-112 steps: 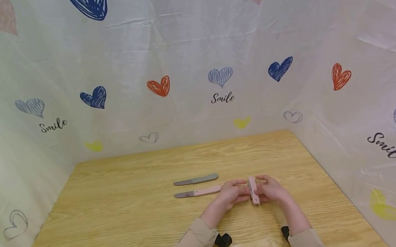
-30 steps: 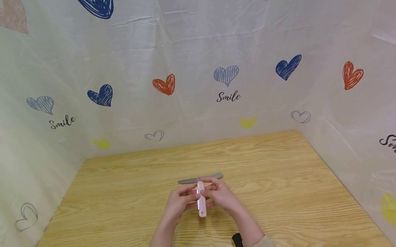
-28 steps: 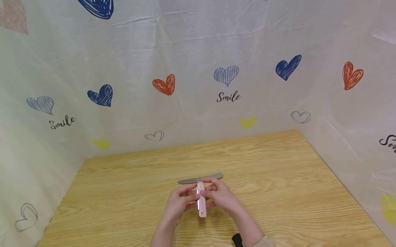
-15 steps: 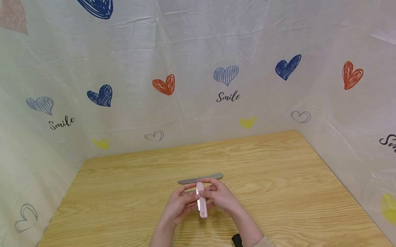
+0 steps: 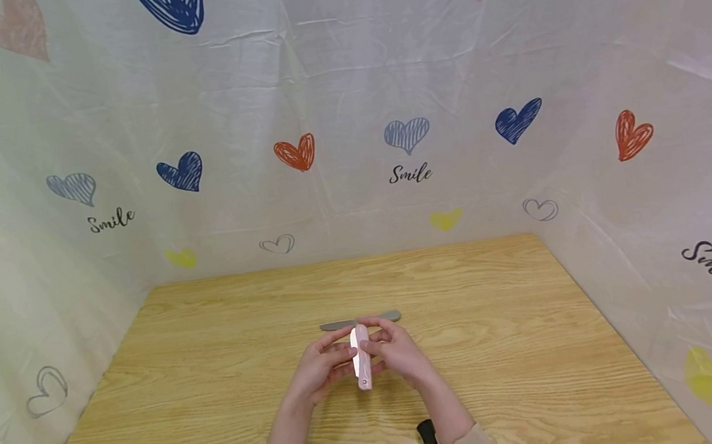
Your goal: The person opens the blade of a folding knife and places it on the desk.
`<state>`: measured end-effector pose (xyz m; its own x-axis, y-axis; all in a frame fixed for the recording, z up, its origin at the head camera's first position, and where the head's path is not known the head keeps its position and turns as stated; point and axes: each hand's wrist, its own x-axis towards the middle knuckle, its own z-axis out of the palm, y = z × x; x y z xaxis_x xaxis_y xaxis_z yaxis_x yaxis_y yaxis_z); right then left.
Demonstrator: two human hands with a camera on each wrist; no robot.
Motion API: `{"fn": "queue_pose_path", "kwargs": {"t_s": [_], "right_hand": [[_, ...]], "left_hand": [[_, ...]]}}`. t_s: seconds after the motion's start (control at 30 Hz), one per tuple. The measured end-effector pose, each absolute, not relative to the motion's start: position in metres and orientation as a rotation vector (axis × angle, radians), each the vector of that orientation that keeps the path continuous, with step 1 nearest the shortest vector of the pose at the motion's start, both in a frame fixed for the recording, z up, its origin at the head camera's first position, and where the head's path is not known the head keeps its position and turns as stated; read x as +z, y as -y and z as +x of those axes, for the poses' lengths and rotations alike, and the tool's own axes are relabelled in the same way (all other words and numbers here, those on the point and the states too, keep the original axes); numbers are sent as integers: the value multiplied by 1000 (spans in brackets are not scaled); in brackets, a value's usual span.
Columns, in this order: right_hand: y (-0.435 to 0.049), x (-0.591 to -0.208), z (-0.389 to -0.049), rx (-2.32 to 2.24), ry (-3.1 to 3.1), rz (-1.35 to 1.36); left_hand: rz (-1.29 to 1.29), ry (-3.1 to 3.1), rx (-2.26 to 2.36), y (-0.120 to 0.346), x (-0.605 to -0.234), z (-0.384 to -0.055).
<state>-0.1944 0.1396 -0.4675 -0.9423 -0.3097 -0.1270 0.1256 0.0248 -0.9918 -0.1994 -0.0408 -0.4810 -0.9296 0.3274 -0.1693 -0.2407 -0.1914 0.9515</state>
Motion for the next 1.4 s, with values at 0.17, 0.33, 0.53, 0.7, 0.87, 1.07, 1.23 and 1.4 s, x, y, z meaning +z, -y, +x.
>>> {"fn": "queue_pose_path", "kwargs": {"t_s": [0.17,0.33,0.53,0.7,0.87,1.07,1.23,1.4], "right_hand": [[-141,-469,-195,-2000,-2014,-151],[-142,-470,-196,-2001,-2024,-136],[-142,-472,-196,-1996,-2037,-136],[-143,-472,-195,-1997,-2051,-129],[-144,-469,-193,-1993,-2068,-109],[-145,-467,-193,-2016,-2075,-89],[-147,-470,-193,-2021,-2087,-79],[-148,-470,-193,-2048,-2104,-37]], "left_hand": [[80,-1759,2173,39,-480,-198],[68,-1784,2172,38,-479,-196],[84,-1820,2172,37,-479,-196],[77,-1883,2164,35,-477,-195],[37,-1907,2178,33,-475,-193],[-25,-1946,2213,33,-474,-192],[-41,-1920,2240,35,-475,-192],[-65,-1900,2276,37,-476,-192]]}}
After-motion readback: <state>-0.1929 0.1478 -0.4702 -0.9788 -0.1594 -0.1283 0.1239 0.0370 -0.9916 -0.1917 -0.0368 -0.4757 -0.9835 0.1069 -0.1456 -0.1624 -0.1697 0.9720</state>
